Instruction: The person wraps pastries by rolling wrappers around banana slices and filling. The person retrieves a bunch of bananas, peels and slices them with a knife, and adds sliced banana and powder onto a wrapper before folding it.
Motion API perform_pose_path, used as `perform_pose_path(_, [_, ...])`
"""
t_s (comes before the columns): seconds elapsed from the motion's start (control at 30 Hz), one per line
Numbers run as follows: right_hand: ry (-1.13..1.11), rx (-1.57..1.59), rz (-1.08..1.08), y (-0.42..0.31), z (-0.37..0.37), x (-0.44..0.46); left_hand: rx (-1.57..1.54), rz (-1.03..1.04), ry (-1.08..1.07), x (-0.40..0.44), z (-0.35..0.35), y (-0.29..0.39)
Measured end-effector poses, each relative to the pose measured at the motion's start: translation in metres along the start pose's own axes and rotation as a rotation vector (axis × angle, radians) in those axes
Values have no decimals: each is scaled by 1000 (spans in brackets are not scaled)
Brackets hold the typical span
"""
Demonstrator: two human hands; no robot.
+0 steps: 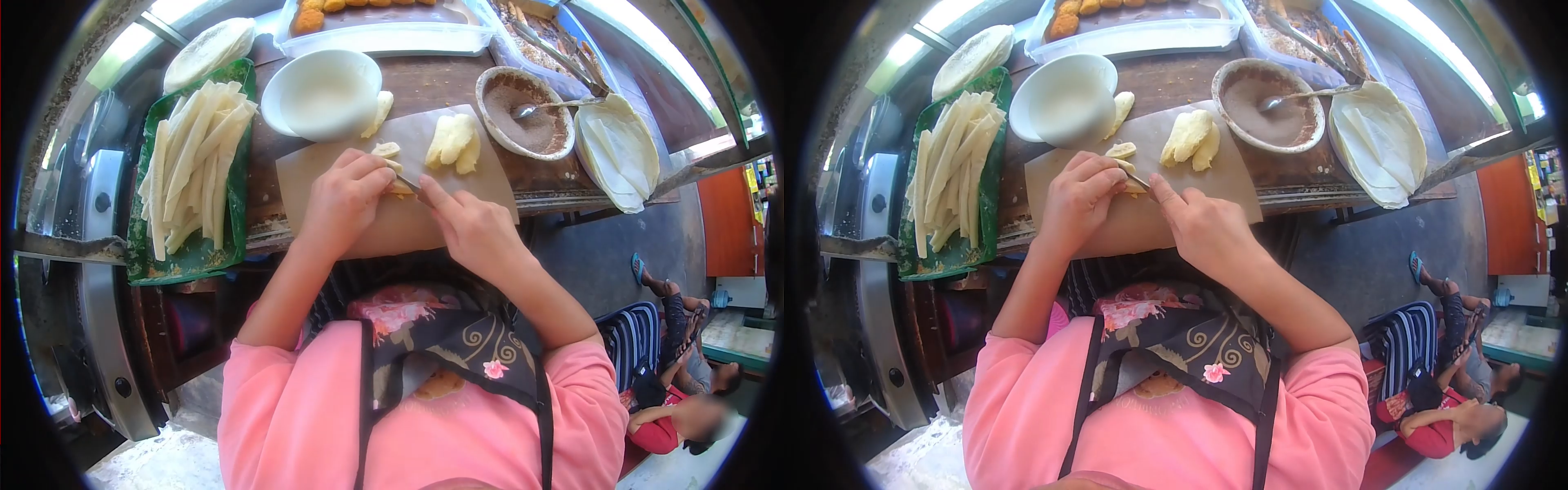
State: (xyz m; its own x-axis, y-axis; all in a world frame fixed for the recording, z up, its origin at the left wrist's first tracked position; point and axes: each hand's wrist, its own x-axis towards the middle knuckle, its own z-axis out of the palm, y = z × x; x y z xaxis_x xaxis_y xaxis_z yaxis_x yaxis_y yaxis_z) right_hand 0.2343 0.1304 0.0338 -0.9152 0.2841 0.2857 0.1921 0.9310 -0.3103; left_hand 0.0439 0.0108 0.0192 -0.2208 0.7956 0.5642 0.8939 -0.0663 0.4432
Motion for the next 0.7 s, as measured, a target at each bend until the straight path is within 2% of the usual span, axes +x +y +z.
perform_pose_path(0.1, [-79,-48,18,4,-10,-12,-29,-17,22,-2,-2,-2])
perform_pose_path(0.3, [37,43,28,2,-15,-2,-50,20,6,-1,-1,-2])
perform_pose_path(0.5, [-86,-20,38,0,-6,-5,-17,2,10,-3,1,-1])
perform_pose_path(0.7, [25,98,64,9,-17,-10,-9,10,-9,-3,0,-3])
